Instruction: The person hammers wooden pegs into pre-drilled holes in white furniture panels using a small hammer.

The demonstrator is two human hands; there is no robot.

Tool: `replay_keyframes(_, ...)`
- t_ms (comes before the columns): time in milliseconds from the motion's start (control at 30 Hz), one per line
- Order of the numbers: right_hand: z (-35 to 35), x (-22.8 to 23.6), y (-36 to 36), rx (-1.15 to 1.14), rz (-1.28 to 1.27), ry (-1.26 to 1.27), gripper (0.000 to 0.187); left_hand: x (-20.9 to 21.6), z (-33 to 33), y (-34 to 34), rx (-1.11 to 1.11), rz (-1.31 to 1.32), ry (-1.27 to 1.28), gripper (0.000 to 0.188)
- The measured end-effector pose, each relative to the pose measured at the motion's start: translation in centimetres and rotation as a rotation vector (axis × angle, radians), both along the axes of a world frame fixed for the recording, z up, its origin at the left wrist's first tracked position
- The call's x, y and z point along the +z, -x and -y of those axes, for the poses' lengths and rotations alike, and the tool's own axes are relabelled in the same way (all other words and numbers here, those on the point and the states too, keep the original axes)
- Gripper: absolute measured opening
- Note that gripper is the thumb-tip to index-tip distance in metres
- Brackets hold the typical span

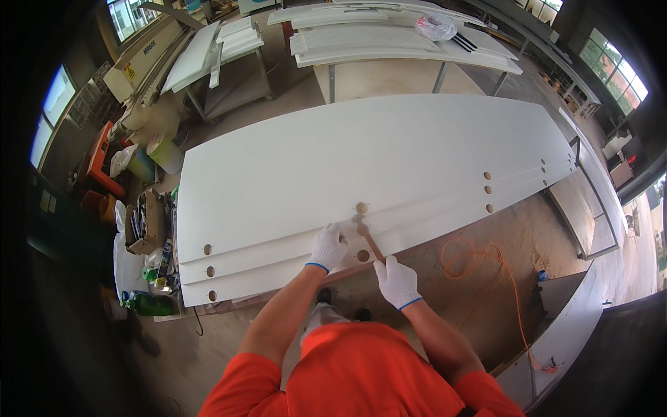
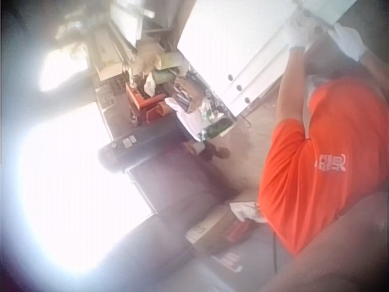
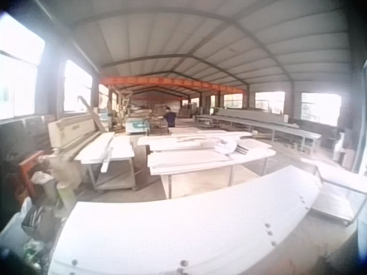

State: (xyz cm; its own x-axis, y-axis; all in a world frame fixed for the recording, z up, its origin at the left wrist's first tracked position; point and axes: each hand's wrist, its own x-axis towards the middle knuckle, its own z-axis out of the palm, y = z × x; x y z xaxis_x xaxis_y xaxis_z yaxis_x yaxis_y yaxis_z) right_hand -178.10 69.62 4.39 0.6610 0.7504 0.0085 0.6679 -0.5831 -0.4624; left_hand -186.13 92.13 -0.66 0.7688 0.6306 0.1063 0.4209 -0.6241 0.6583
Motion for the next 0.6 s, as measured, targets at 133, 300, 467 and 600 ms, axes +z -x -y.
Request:
replay_keyframes(133,0.3,-3.1,-0.7,0.01,0.019,0.166,0.046,0.3,0.7,-0.3,0.028,0.101,0.07,0.033)
replay_keyframes(300,0.2,-1.5,0.3,-0.027,-0.04,0.058,0.048,-0.3,0.6,-0.2,0.057,0.051,0.103,0.03)
replay_keyframes(467,0.5,-2.1,-0.7,-0.042,-0.042,0.155,0.05,-1.1,0.1,-0.6,0.03,0.083,0.031,0.033)
replay_keyframes(600,-0.8,-2.9,-0.6,0.002,-0.049,0.228,0.053,0.7,-0.2,0.5,0.002,0.127,-0.098,0.033)
